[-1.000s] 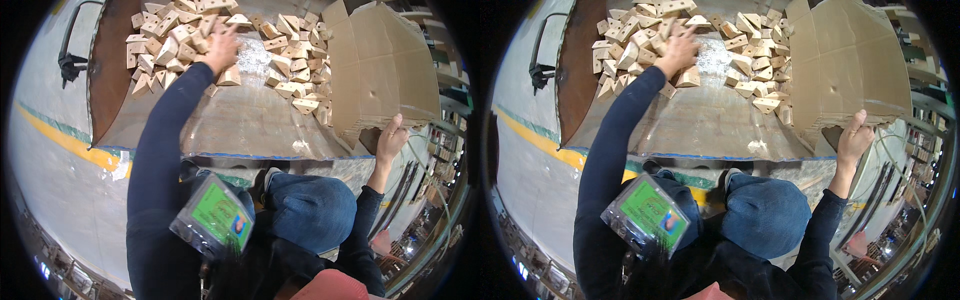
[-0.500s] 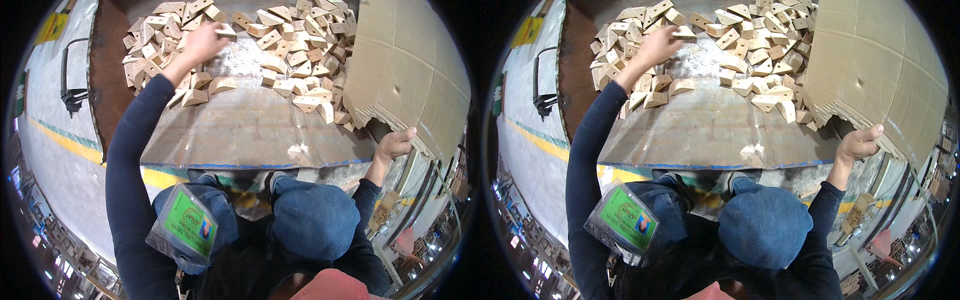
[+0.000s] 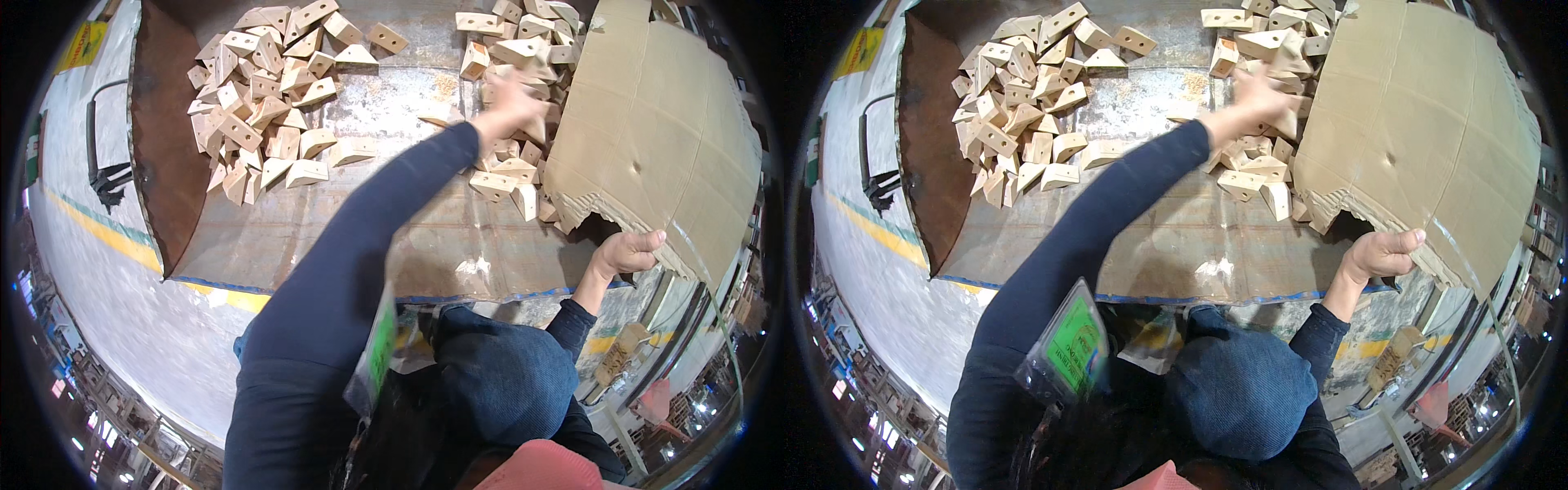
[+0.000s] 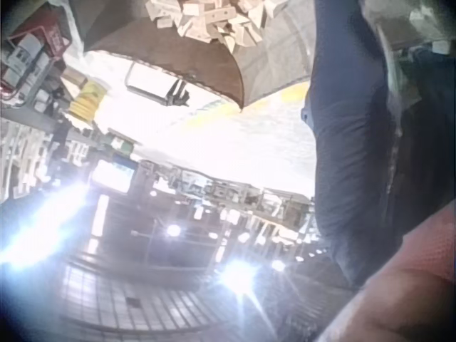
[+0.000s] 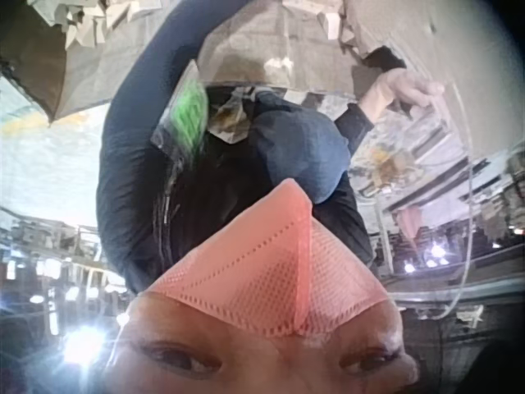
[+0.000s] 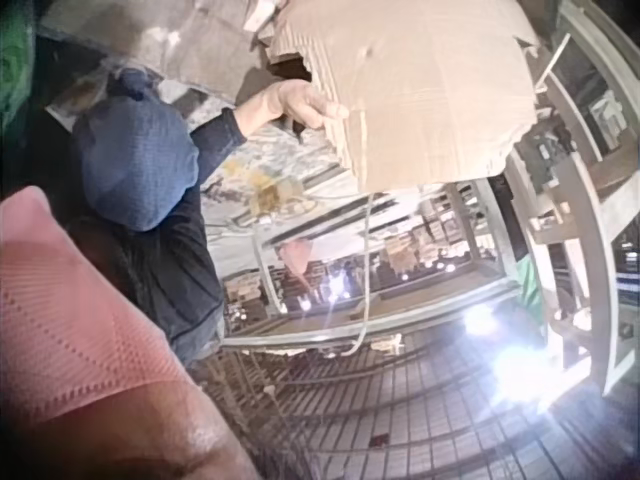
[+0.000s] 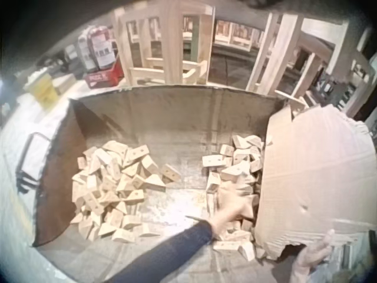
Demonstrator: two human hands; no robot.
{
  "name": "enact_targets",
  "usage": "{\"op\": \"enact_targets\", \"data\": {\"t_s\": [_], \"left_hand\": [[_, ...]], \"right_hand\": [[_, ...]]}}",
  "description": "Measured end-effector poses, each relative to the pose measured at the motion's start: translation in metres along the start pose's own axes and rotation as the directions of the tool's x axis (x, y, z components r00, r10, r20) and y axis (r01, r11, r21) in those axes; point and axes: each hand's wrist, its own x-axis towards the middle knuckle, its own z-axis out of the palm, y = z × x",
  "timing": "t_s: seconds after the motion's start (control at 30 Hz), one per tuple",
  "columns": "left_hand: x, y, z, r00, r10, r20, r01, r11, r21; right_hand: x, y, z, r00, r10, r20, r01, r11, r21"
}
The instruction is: The person sorts small wooden blocks from a bin onto a workbench, then uses an orbital sander to smooth the surfaces of the blocks. The person also changes the sanding disc on the tool during the process.
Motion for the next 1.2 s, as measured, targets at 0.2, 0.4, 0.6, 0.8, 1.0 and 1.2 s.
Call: {"op": "enact_targets", "data": {"t_s": [0.2, 0.4, 0.6, 0.8, 1.0, 1.2], "left_hand": [[-0.031, 0.040, 0.051, 0.880, 0.475, -0.032, -0.467, 0.849, -0.249], [-0.011, -0.056, -0.064, 0.724, 0.574, -0.384, -0.510, 0.819, 0.262], [-0.021, -0.128, -0.044, 0.918, 0.326, -0.224, -0.328, 0.944, 0.030], [-0.046, -0.021, 0.053, 0.857, 0.462, -0.227, -0.469, 0.883, 0.025], [-0.011, -0.015, -0.010, 0.814, 0.494, -0.306, -0.551, 0.823, -0.139], [0.040, -0.058, -0.042, 0.883, 0.297, -0.363, -0.203, 0.940, 0.273]], "right_hand": [[0.023, 0.002, -0.005, 0.982, -0.004, -0.187, 0.039, 0.982, 0.183], [0.018, 0.003, -0.001, 0.964, 0.126, -0.234, -0.097, 0.986, 0.133], [0.018, -0.001, 0.001, 0.968, 0.156, -0.199, -0.117, 0.974, 0.193], [0.015, -0.007, 0.000, 0.961, 0.214, -0.177, -0.195, 0.974, 0.117], [0.024, 0.003, -0.002, 0.965, 0.139, -0.223, -0.105, 0.981, 0.161], [0.014, -0.010, 0.013, 0.946, -0.274, -0.175, 0.297, 0.947, 0.123]]}}
